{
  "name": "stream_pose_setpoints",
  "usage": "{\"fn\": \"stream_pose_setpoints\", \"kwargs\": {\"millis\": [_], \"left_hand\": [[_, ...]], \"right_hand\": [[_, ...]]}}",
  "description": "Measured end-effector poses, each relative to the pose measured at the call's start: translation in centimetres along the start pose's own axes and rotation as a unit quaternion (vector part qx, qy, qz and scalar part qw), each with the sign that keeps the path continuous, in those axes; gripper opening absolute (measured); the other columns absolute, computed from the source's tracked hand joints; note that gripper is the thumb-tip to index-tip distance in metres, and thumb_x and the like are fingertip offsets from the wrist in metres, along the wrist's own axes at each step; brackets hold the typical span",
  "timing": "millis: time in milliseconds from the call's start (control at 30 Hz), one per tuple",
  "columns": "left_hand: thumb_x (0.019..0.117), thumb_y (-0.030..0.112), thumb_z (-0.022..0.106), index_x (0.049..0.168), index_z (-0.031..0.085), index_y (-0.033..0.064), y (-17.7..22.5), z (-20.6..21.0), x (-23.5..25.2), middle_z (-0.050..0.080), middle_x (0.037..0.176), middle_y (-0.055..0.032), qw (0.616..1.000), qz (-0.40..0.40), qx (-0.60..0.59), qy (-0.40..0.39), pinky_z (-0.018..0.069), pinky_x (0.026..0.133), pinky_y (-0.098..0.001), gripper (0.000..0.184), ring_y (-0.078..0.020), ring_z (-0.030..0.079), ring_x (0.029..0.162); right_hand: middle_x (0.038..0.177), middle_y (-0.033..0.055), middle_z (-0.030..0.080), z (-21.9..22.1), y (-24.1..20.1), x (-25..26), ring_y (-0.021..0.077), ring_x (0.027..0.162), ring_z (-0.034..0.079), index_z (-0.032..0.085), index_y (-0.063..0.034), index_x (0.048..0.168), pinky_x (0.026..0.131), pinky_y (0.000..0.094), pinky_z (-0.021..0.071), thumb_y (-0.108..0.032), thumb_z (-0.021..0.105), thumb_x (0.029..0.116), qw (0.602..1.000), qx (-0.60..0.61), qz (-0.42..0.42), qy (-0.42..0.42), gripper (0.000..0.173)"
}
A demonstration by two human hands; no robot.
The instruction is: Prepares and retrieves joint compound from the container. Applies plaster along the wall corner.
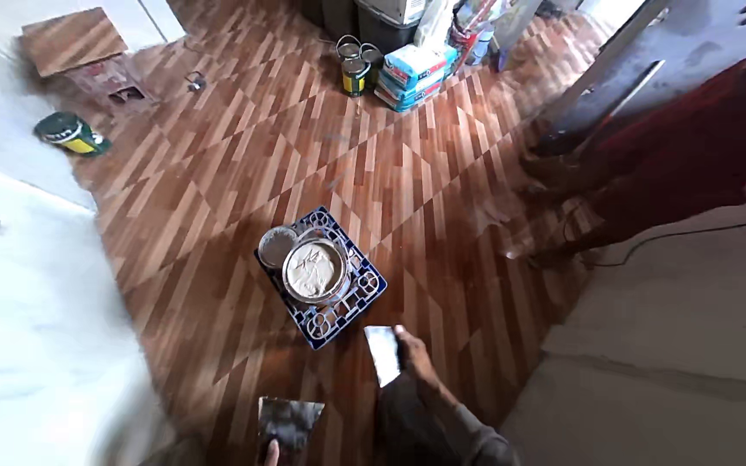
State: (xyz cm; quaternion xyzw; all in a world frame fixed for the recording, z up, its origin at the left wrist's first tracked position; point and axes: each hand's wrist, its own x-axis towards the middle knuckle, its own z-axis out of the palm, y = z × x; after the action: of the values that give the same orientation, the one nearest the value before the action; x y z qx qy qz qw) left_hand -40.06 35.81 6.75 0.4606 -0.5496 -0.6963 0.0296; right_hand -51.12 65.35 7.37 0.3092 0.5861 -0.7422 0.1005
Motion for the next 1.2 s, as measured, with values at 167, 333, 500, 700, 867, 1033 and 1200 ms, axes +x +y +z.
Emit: {"fn": "stream_pose_setpoints", "kwargs": {"millis": [167, 333, 500, 700, 867, 1033, 1200], "left_hand": [[0.1065, 0.022, 0.053, 0.149, 0.043, 0.0019, 11.3, 0.8, -3.1, 0.052, 0.145, -0.0184, 0.998, 0.034, 0.044, -0.002, 0.0496, 0.104, -0.0472, 0.048, -0.0266, 0.056, 0.126], [0.1047, 0.012, 0.054, 0.139, 0.051, -0.0028, 22.8, 0.6, -7.1, 0.063, 0.126, -0.0176, 0.995, 0.085, 0.047, 0.023, 0.0561, 0.09, -0.0416, 0.037, -0.0213, 0.064, 0.107], [0.105, 0.012, 0.054, 0.132, 0.054, -0.0039, 25.9, -1.0, -10.6, 0.065, 0.119, -0.0165, 0.996, 0.071, 0.012, 0.042, 0.0565, 0.087, -0.0412, 0.031, -0.0205, 0.065, 0.102], [0.1041, 0.013, 0.055, 0.134, 0.053, -0.0038, 26.2, -2.0, -9.6, 0.062, 0.125, -0.0181, 0.998, 0.017, -0.042, 0.052, 0.0529, 0.091, -0.044, 0.034, -0.0215, 0.061, 0.106], [0.1057, 0.012, 0.051, 0.137, 0.05, 0.0011, 31.4, -2.2, 0.2, 0.062, 0.122, -0.0123, 0.991, 0.046, -0.121, -0.024, 0.0557, 0.088, -0.0378, 0.033, -0.0171, 0.063, 0.103], [0.1064, 0.015, 0.049, 0.138, 0.049, 0.0042, 43.8, -0.8, 8.2, 0.064, 0.121, -0.0086, 0.969, 0.057, -0.225, -0.085, 0.0583, 0.088, -0.0414, 0.033, -0.0165, 0.066, 0.104], [0.1073, 0.02, 0.042, 0.126, 0.056, 0.0091, 55.5, 1.4, 14.4, 0.069, 0.109, -0.0042, 0.926, 0.091, -0.3, -0.21, 0.0605, 0.087, -0.0406, 0.026, -0.0158, 0.069, 0.1]], "right_hand": [[0.098, 0.0034, 0.069, -10.4, -4.6, -6.8, 0.0103, 0.084, 0.066, 0.061, -0.0069, 0.123, 0.073, 0.0315, 0.0578, -0.039, 0.037, 0.1112, 0.974, 0.121, 0.01, 0.191, 0.041], [0.089, -0.0005, 0.065, -14.3, -11.0, -12.6, 0.0069, 0.073, 0.065, 0.055, -0.0057, 0.125, 0.065, 0.0258, 0.0574, -0.025, 0.048, 0.1088, 0.974, 0.096, -0.002, 0.207, 0.026], [0.086, -0.0016, 0.063, -10.8, -16.4, -12.3, 0.0062, 0.071, 0.063, 0.059, -0.0067, 0.115, 0.064, 0.0265, 0.0568, -0.022, 0.052, 0.1066, 0.966, 0.138, -0.018, 0.219, 0.019], [0.101, 0.0104, 0.068, 1.1, -24.0, -9.3, 0.0155, 0.084, 0.067, 0.06, 0.0015, 0.129, 0.075, 0.0363, 0.0594, -0.021, 0.052, 0.1071, 0.984, 0.087, -0.07, 0.136, 0.032], [0.093, 0.0097, 0.073, 14.2, -27.9, -9.4, 0.0142, 0.081, 0.07, 0.069, 0.0024, 0.113, 0.075, 0.0353, 0.061, -0.016, 0.065, 0.1002, 0.972, -0.006, -0.192, 0.135, 0.023], [0.099, 0.0138, 0.074, 25.7, -27.3, -10.6, 0.0182, 0.085, 0.071, 0.068, 0.0041, 0.119, 0.078, 0.0393, 0.0617, -0.015, 0.066, 0.0997, 0.972, 0.038, -0.192, 0.133, 0.027], [0.093, 0.012, 0.075, 30.6, -28.0, -14.4, 0.0168, 0.084, 0.072, 0.072, 0.0035, 0.111, 0.079, 0.0352, 0.0615, -0.01, 0.065, 0.0989, 0.963, 0.057, -0.214, 0.154, 0.019]]}}
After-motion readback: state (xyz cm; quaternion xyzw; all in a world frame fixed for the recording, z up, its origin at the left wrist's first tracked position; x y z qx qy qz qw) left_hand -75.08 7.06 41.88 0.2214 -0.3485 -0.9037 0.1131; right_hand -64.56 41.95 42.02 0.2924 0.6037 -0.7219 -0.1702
